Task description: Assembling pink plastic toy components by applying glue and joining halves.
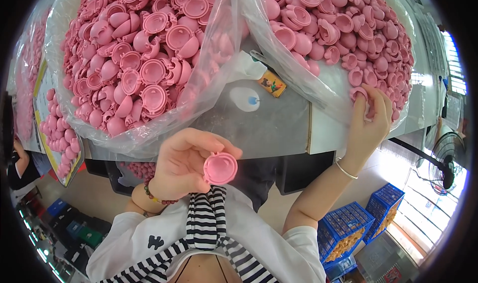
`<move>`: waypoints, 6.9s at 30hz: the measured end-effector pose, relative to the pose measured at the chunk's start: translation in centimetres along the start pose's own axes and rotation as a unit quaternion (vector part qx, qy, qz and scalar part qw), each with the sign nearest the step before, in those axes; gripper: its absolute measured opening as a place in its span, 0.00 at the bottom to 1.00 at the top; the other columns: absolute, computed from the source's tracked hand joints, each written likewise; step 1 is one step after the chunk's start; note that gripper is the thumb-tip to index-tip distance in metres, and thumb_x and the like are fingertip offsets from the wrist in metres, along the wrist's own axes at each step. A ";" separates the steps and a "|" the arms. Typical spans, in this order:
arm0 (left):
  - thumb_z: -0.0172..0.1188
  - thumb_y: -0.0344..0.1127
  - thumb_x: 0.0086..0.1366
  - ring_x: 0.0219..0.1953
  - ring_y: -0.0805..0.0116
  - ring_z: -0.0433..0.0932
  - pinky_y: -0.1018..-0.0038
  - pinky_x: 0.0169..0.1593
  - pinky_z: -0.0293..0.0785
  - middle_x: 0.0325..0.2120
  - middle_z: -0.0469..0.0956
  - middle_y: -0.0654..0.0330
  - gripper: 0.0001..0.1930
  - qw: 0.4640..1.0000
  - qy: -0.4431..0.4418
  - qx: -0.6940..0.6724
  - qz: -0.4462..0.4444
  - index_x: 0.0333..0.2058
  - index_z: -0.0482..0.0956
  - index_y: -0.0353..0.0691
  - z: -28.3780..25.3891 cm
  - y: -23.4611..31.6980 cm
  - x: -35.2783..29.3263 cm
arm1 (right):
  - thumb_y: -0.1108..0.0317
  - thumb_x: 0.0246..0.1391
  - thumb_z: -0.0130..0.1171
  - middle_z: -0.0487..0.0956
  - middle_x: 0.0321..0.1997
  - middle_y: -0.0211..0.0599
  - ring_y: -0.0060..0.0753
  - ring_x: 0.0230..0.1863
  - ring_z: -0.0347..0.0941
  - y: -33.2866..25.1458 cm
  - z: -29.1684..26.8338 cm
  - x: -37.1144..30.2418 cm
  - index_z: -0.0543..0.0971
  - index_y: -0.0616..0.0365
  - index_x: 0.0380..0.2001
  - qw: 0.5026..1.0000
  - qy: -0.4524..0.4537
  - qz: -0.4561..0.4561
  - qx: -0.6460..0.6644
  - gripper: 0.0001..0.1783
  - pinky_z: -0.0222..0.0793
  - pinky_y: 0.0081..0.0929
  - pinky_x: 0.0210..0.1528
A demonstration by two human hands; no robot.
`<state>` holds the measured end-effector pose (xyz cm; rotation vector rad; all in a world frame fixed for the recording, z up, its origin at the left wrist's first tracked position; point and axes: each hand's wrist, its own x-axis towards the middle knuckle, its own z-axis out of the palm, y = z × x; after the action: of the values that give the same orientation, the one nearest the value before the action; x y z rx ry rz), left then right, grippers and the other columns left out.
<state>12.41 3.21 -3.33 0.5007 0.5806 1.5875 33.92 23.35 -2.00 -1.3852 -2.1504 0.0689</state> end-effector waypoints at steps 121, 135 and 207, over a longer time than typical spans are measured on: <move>0.66 0.24 0.43 0.29 0.61 0.76 0.75 0.32 0.73 0.36 0.71 0.39 0.18 0.989 -0.016 0.082 0.123 0.33 0.68 0.36 -0.1 3.3 -1.6 | 0.56 0.39 0.61 0.64 0.30 0.35 0.21 0.24 0.55 -11.1 0.7 -8.6 0.63 0.65 0.43 0.758 0.001 0.041 0.651 0.31 0.46 0.17 0.22; 0.55 0.15 0.49 0.47 0.61 0.71 0.72 0.46 0.72 0.47 0.66 0.40 0.23 0.999 -0.025 0.037 0.001 0.46 0.64 0.27 -0.4 0.5 -0.6 | 0.40 0.48 0.48 0.64 0.17 0.32 0.23 0.13 0.58 -11.9 -1.9 -7.3 0.71 0.69 0.28 0.839 0.016 -0.226 0.495 0.33 0.48 0.19 0.12; 0.64 0.24 0.45 0.40 0.63 0.74 0.73 0.44 0.70 0.41 0.70 0.40 0.22 0.999 0.000 0.037 -0.038 0.39 0.66 0.32 -0.1 1.2 -0.7 | 0.71 0.31 0.67 0.71 0.26 0.30 0.20 0.16 0.62 -9.3 1.2 -5.1 0.76 0.59 0.26 0.963 -0.134 -0.030 0.233 0.14 0.59 0.16 0.18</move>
<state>11.46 2.44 -2.63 0.5284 0.6525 1.4975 27.24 15.03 -2.04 -1.0792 -2.1953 0.7277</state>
